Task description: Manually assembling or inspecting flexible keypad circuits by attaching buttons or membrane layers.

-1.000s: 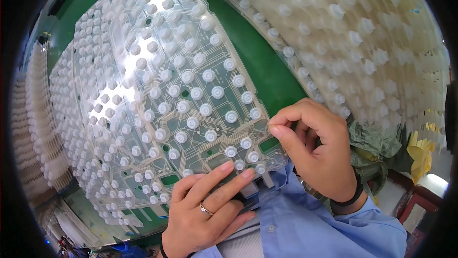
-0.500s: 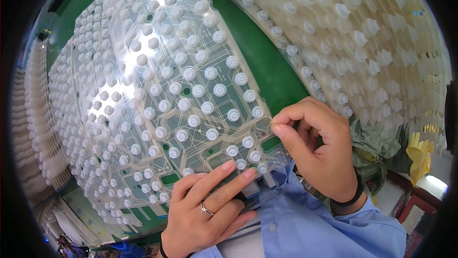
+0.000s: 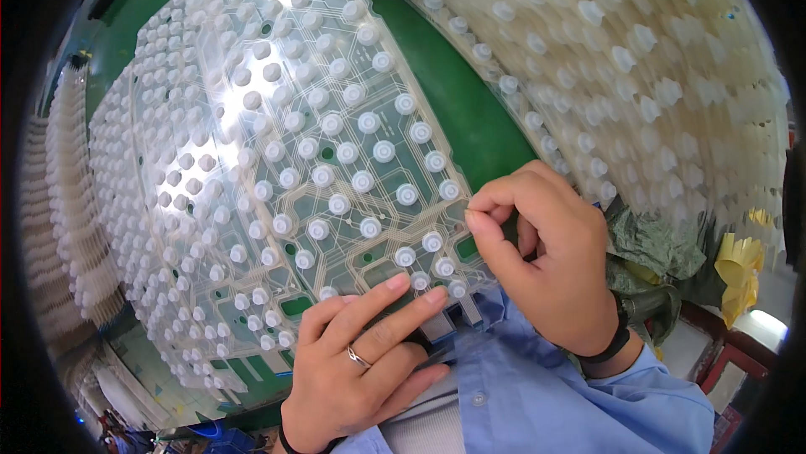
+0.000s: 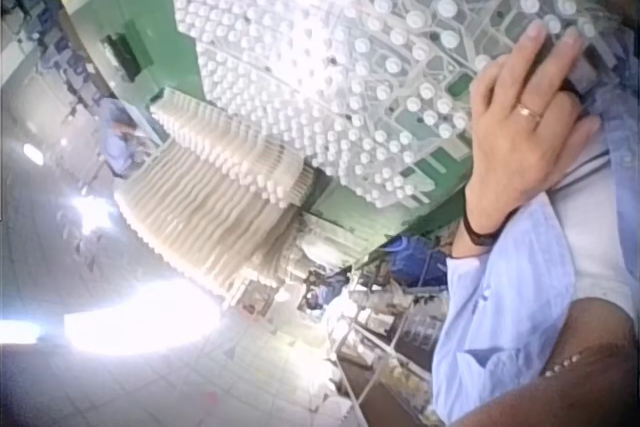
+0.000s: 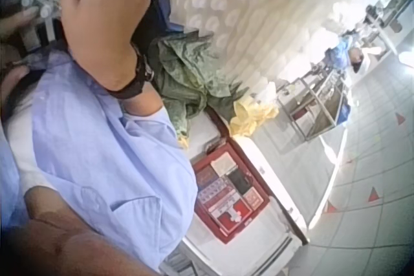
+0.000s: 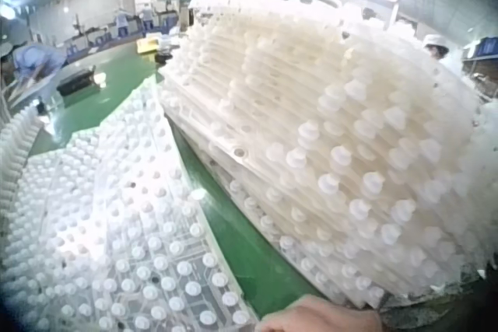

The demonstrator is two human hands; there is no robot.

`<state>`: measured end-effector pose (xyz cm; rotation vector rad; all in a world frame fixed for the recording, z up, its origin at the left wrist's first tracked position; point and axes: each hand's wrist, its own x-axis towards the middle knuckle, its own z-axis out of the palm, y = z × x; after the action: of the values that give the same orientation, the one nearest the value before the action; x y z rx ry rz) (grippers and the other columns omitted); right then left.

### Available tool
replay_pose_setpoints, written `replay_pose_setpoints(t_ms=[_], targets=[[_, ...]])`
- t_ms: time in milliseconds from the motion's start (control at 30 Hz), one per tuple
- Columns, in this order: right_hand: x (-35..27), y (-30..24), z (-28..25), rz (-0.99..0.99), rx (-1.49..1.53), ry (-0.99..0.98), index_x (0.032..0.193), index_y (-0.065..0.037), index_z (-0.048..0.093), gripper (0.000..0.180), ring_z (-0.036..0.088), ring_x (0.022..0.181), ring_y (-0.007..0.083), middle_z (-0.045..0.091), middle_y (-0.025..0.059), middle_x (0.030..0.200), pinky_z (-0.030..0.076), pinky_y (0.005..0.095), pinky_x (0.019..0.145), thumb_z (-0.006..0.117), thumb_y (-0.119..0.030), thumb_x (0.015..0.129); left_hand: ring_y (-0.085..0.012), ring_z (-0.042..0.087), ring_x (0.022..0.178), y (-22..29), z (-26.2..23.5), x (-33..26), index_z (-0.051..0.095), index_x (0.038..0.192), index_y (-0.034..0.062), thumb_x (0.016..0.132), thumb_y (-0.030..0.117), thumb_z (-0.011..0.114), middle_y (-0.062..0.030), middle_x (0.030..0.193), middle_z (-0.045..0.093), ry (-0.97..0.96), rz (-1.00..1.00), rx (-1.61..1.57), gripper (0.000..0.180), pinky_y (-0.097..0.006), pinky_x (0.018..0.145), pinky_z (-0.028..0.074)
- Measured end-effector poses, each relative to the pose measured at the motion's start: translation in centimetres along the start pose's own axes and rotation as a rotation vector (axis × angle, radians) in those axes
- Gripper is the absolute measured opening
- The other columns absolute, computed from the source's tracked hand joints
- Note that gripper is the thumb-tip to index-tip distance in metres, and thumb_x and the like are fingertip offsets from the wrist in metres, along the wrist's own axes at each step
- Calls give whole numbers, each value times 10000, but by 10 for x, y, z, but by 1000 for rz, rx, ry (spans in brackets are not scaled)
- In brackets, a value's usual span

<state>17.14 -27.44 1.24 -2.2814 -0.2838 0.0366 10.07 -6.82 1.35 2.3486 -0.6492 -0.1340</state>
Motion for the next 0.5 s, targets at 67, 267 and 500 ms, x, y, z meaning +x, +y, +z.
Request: replay_pose_setpoints(t_ms=[67,267,500], targets=[[-1,0,0,-15,-57,20,1014,-63,605,196,539,542,144,572,47,780,422,283,501,660,6,839,-239,563,1229,0,1,1,585,707,154,731,321,795,-3,1274,658,7,-3,-6,269,-359,904,408],[-23,5,-7,106,460,74,1167,-12,542,333,534,658,104,537,51,839,412,217,562,609,69,850,-284,552,1234,-2,3,-3,612,716,144,732,346,784,-33,1250,671,37,11,-26,266,-408,919,388],[-31,5,-17,-110,123,11,1073,5,633,242,601,837,262,604,134,953,482,334,725,642,37,833,-332,523,1265,9,1,0,613,714,112,732,326,780,-68,1257,664,65,23,7,272,-438,933,388]])
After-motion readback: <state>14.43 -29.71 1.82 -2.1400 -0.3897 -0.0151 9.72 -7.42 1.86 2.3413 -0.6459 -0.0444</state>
